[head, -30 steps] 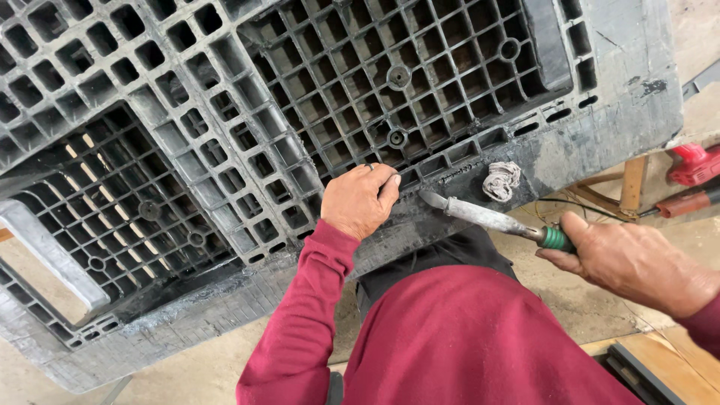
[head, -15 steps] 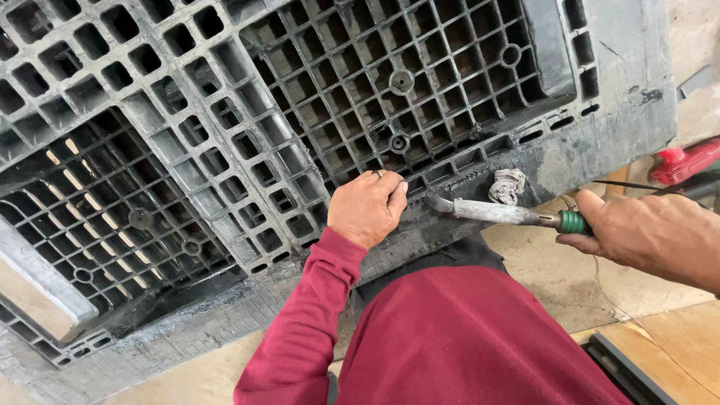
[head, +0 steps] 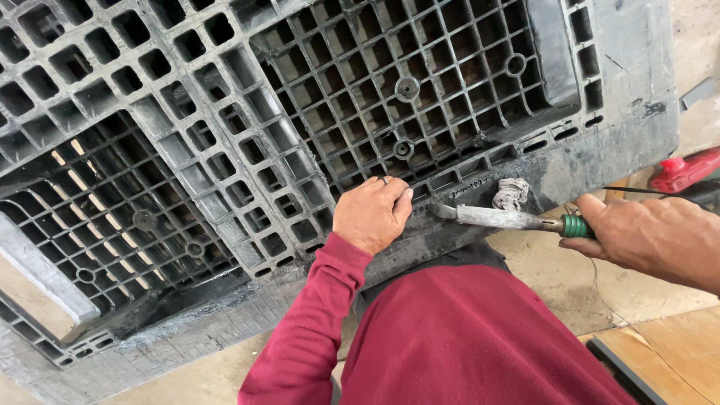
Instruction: The person repairs a black plastic pallet by using a soldering iron to melt and fuse the plastic edges together.
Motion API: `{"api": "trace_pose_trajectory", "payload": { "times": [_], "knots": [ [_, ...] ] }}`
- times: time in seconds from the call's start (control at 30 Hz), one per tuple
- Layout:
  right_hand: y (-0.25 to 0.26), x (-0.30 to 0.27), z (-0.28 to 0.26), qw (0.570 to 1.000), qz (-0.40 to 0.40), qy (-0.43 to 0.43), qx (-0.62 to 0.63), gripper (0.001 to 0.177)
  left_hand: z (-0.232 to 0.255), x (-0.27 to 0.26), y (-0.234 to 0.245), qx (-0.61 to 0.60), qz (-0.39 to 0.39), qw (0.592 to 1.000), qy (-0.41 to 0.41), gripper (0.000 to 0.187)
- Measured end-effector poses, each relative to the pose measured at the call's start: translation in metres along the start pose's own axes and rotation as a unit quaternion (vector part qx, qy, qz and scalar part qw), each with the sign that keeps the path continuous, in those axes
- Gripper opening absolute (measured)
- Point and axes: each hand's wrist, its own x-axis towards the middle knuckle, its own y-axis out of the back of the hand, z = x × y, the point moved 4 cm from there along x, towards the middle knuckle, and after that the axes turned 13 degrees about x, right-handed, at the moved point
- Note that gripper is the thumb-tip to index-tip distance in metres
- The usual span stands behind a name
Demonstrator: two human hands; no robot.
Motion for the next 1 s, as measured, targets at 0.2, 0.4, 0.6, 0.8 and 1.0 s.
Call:
{"api": "trace_pose_trajectory", "payload": {
  "times": [0.2, 0.4, 0.6, 0.8, 1.0],
  "knots": [
    [0.008, 0.005, 0.003, 0.997, 0.042, 0.034, 0.053, 0.057, 0.0, 0.0, -0.001, -0.002, 0.011, 1.0, -0.004, 0.022],
    [0.015, 0.011, 0.007, 1.0, 0.0, 0.003, -0.017, 0.055, 0.001, 0.0, 0.001, 0.004, 0.014, 1.0, 0.013, 0.023],
    [-0.006, 0.003, 0.0, 0.989, 0.089, 0.054, 0.101, 0.052, 0.005, -0.003, 0.0, 0.014, 0.015, 1.0, 0.022, 0.022],
    [-0.061, -0.027, -0.01, 0.93, 0.122, 0.013, 0.348, 0.053, 0.01, -0.012, 0.001, -0.001, 0.077, 0.997, 0.01, 0.011],
    [-0.077, -0.034, -0.017, 0.908, 0.151, -0.004, 0.392, 0.045, 0.037, -0.036, -0.007, 0.085, 0.133, 0.985, 0.064, 0.024]
  ]
}}
